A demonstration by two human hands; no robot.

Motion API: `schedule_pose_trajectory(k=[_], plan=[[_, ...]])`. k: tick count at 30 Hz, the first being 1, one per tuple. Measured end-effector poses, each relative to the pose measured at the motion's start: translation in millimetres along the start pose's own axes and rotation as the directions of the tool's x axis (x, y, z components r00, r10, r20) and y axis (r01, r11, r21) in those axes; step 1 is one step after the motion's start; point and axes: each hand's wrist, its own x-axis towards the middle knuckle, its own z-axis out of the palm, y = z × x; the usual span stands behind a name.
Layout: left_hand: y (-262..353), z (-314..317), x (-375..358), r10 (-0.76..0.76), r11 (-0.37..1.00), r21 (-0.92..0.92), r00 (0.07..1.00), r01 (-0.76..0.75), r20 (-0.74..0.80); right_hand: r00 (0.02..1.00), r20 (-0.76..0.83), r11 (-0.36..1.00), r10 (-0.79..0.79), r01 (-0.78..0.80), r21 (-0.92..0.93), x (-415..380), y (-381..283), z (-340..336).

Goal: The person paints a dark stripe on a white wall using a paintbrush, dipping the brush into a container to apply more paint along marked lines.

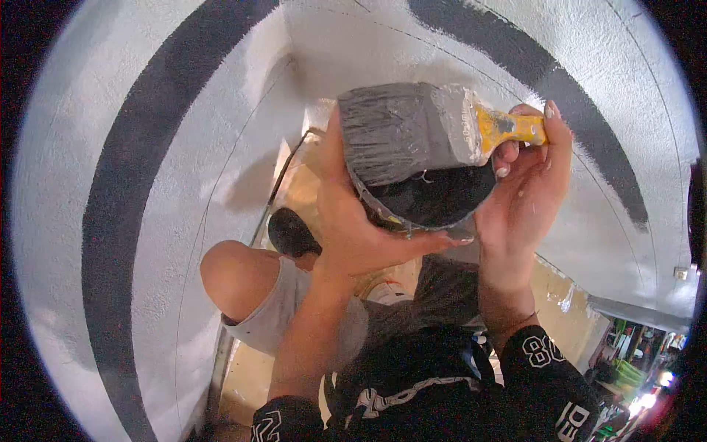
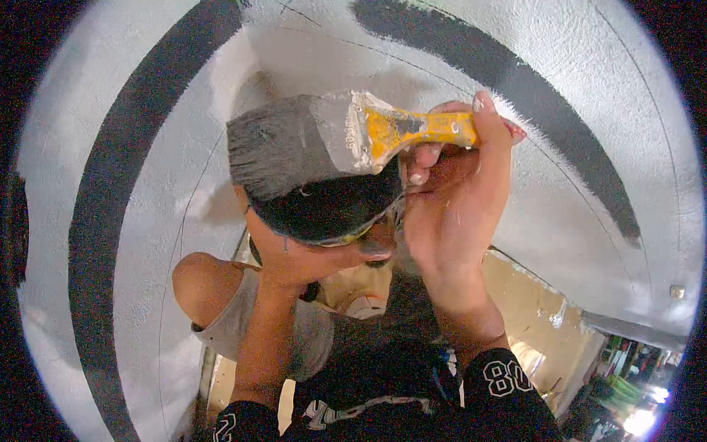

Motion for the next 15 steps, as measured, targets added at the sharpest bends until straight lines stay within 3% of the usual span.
schedule_pose_trajectory(k=[2,4,7,8,10,15], plan=[[-4.3,0.6,0.1,-0.004,0.999,0.043,1.000,0.004,-0.010,0.999,-0.053,1.000,-0.009,0.010,0.002,-0.5,0.8,1.3],[-12.4,4.2,-0.7,0.211,0.964,0.181,0.974,-0.194,-0.082,0.998,0.067,1.000,0.011,-0.011,0.005,1.7,3.6,-9.2],[-0.9,4.0,7.1,0.249,0.961,0.160,0.957,-0.225,-0.150,0.997,0.047,0.998,0.055,-0.056,0.025,-1.2,-1.9,-6.7],[-0.2,1.8,7.4,0.261,0.958,0.165,0.952,-0.235,-0.160,0.992,0.106,0.997,0.067,-0.071,0.027,1.2,-3.7,-13.6],[-0.9,-3.1,7.0,0.172,0.977,0.152,0.972,-0.148,-0.158,0.993,0.097,0.997,0.061,-0.065,0.038,3.1,-7.1,-20.0],[-7.6,-7.7,10.9,0.218,0.969,0.165,0.952,-0.184,-0.216,0.994,0.113,0.998,-0.013,0.005,0.067,0.3,-18.0,-24.0]])
